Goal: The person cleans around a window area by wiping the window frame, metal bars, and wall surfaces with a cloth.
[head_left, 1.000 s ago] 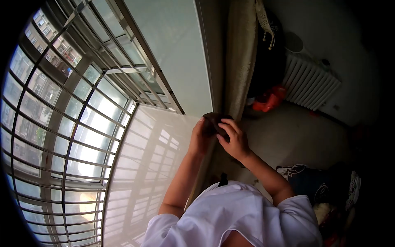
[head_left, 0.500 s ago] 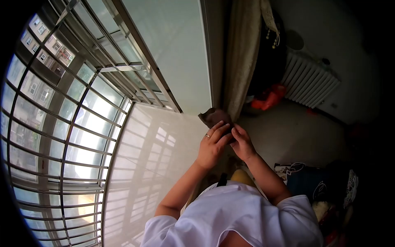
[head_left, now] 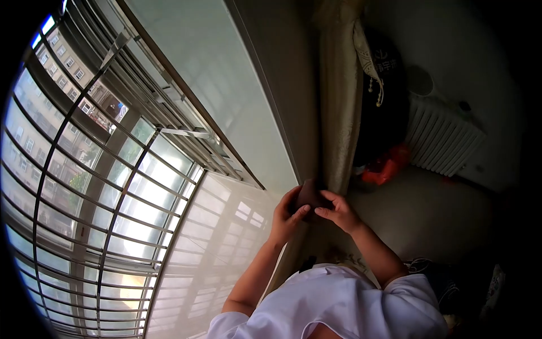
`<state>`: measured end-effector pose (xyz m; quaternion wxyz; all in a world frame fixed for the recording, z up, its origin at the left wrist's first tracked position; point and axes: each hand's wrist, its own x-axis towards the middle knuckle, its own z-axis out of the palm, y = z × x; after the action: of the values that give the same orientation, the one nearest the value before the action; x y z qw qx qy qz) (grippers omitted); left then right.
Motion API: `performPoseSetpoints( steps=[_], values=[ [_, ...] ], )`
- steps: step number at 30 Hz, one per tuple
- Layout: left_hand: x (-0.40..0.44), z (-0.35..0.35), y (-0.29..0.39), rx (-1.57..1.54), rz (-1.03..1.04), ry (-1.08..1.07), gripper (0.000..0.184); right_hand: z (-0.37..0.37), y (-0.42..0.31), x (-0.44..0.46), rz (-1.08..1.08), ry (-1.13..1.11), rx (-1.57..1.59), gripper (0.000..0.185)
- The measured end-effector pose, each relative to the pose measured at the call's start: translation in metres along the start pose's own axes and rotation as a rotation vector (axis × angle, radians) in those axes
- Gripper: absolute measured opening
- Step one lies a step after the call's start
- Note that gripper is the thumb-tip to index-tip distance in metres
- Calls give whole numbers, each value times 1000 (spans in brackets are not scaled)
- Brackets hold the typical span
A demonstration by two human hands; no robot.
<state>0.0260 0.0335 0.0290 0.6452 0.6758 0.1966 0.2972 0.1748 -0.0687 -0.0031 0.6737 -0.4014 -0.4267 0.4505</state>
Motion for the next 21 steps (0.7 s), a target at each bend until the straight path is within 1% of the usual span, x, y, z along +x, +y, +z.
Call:
performPoseSetpoints(
  steps=[1, 2, 4, 5, 6, 8, 9, 10, 11, 12, 13, 14, 15, 16, 17, 18, 20, 21],
  values=[
    [4, 4, 3, -6, 3, 28, 55, -5, 5, 6, -105, 51, -183, 63],
    [11, 8, 5, 10, 14, 31, 55, -9, 8, 11, -121, 43, -175, 63],
    [25, 16, 8, -201, 30, 223, 53, -3, 3, 26, -207, 285, -308, 65],
    [33, 19, 12, -192, 73, 241, 49, 0, 5, 37, -227, 237, 14, 59],
    [41, 22, 15, -179, 85, 244, 49, 6, 2, 45, -237, 285, 14, 54],
    [54, 25, 21, -51, 138, 178, 44, 13, -11, 55, -242, 296, 33, 50],
    [61, 21, 24, 198, 188, 192, 39, 11, -12, 63, -252, 283, 43, 50],
    [64, 14, 29, 209, 197, 202, 39, 8, -13, 70, -243, 336, 114, 48],
    [70, 2, 37, 587, 373, 259, 41, 4, -17, 79, -234, 387, 182, 45],
    [77, -10, 48, 970, 547, 311, 43, 0, -23, 90, -248, 373, 189, 45],
    [82, -20, 58, 1061, 559, 379, 52, -5, -30, 102, -387, 403, -3, 44],
    [87, -27, 65, 1202, 522, 427, 70, -10, -37, 112, -520, 433, -199, 42],
    [92, -32, 71, 1254, 499, 466, 80, -14, -29, 127, -618, 462, -337, 44],
    [98, -34, 77, 1306, 476, 507, 90, -15, -29, 135, -618, 454, -333, 44],
    [104, -39, 80, 1407, 419, 460, 108, -11, -30, 143, -713, 462, -525, 46],
    [109, -39, 79, 1412, 419, 468, 108, -8, -29, 150, -808, 469, -718, 48],
    [124, -37, 73, 1434, 422, 434, 118, -3, -6, 161, -852, 486, -654, 50],
    [130, -41, 60, 1453, 424, 413, 132, -3, 0, 165, -843, 498, -619, 49]
  ],
)
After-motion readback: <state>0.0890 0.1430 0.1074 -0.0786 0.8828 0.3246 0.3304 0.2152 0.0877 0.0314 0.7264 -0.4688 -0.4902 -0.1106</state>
